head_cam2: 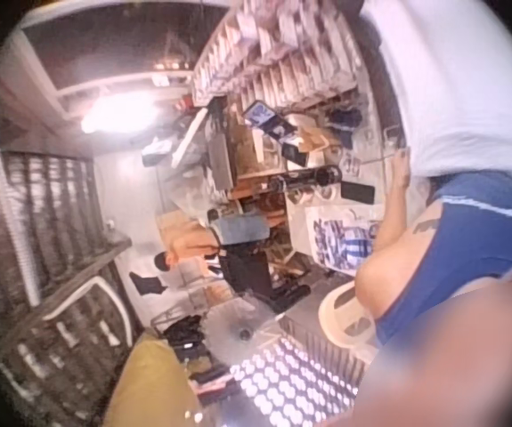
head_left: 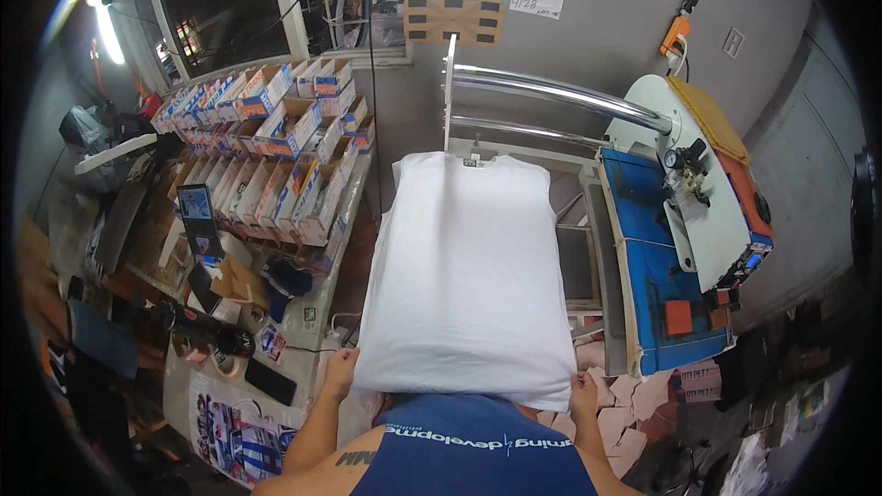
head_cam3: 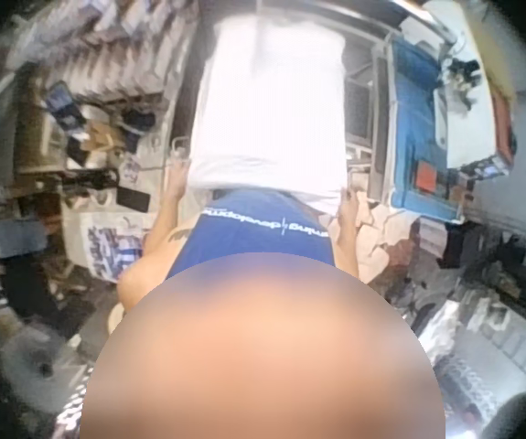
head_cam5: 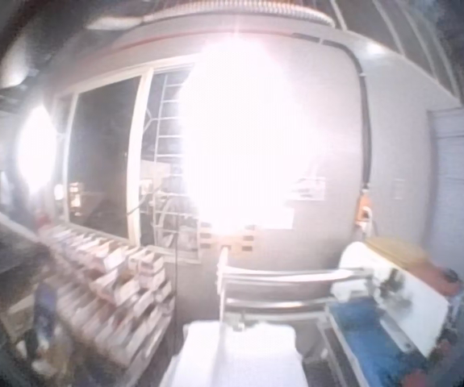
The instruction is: The person places a white t-shirt on a heat press, aligns it, and applies a small rectangular sticker to the chest area. They then operate the heat press to apply the design, remove the shirt, and repeat the process with another white t-shirt, applying a similar sticker and pressing it.
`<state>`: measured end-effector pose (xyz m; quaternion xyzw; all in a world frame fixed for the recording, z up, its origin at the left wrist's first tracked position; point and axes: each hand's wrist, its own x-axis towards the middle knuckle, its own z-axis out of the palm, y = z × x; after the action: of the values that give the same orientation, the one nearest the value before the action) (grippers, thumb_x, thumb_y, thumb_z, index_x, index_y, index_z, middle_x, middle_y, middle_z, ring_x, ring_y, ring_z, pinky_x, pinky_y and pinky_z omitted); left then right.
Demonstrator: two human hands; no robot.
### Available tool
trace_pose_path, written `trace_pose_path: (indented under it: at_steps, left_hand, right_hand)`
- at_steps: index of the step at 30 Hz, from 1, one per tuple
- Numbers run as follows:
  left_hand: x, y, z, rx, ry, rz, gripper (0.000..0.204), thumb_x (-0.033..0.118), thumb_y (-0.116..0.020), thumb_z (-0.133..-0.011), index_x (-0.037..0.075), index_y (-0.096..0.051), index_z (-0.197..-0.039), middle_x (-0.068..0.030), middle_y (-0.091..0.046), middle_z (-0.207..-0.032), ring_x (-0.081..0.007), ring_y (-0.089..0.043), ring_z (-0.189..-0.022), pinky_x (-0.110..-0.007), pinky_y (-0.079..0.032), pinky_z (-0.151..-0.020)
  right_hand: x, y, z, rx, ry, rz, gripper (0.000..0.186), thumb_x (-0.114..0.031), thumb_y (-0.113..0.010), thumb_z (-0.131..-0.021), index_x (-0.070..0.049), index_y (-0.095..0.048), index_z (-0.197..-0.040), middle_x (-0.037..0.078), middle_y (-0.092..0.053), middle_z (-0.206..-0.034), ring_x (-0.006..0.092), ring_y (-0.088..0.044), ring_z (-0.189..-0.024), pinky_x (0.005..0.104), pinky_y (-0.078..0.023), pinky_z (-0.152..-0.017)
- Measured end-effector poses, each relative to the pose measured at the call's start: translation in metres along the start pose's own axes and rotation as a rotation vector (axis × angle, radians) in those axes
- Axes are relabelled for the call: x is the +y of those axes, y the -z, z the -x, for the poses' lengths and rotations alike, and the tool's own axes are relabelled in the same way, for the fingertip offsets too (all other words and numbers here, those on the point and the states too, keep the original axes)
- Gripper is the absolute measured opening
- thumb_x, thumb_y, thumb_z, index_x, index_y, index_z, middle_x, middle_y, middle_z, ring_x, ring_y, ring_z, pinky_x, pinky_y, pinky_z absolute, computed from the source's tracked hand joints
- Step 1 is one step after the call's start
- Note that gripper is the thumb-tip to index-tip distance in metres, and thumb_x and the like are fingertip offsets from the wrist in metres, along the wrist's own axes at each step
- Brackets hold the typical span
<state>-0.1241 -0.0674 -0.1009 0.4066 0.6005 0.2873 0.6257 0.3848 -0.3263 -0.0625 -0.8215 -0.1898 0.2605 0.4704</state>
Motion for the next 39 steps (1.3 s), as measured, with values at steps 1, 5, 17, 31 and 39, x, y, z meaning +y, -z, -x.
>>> trace_pose_path:
  at_steps: [1, 5, 17, 31, 39]
  left_hand:
    - [-0.003, 0.003, 0.001, -0.066, 0.067, 0.117, 0.021, 0.014, -0.065, -0.098, 0.002, -0.062, -0.114, -0.0058, -0.068, -0.095, -0.0161, -0.064, -0.083, -0.032, -0.053, -0.078]
    - [-0.009, 0.028, 0.01, -0.311, 0.217, 0.426, 0.025, 0.016, -0.064, -0.099, 0.001, -0.06, -0.119, -0.0072, -0.069, -0.104, -0.0177, -0.067, -0.091, -0.036, -0.056, -0.081]
    - [-0.018, 0.004, -0.027, -0.381, 0.037, -0.811, 0.037, 0.036, -0.048, -0.105, 0.006, -0.063, -0.121, -0.0067, -0.072, -0.101, -0.0234, -0.07, -0.092, -0.042, -0.055, -0.081]
    - [0.053, -0.011, -0.073, -0.533, 0.135, 0.335, 0.036, 0.035, -0.065, -0.098, 0.006, -0.065, -0.12, -0.0067, -0.071, -0.114, -0.0211, -0.067, -0.104, -0.039, -0.053, -0.095]
    - [0.053, 0.016, -0.08, -0.386, 0.058, 0.03, 0.029, 0.011, -0.064, -0.097, 0.004, -0.059, -0.125, -0.0104, -0.068, -0.117, -0.0229, -0.066, -0.107, -0.045, -0.055, -0.092]
  right_hand:
    - [0.003, 0.0, 0.001, 0.004, -0.058, -0.014, 0.015, -0.013, -0.065, -0.098, 0.001, -0.064, -0.103, 0.005, -0.064, -0.086, 0.0145, -0.06, -0.077, 0.0288, -0.05, -0.07]
    - [0.015, 0.015, 0.005, -0.152, -0.277, -0.298, 0.012, -0.009, -0.067, -0.096, 0.001, -0.065, -0.101, 0.005, -0.065, -0.086, 0.0127, -0.06, -0.074, 0.0255, -0.049, -0.068]
    - [0.007, -0.006, -0.012, -0.317, -0.109, 0.468, 0.019, -0.018, -0.061, -0.1, 0.0, -0.066, -0.102, 0.007, -0.067, -0.086, 0.0192, -0.064, -0.074, 0.0305, -0.051, -0.07]
    - [-0.038, -0.024, -0.065, -0.315, -0.354, -0.752, 0.022, -0.023, -0.063, -0.1, -0.005, -0.06, -0.111, 0.009, -0.069, -0.107, 0.0273, -0.066, -0.098, 0.0447, -0.055, -0.084]
    - [-0.035, -0.019, -0.063, -0.23, -0.214, -0.578, 0.023, -0.02, -0.059, -0.102, -0.002, -0.059, -0.115, 0.012, -0.067, -0.113, 0.0255, -0.064, -0.103, 0.0417, -0.051, -0.095]
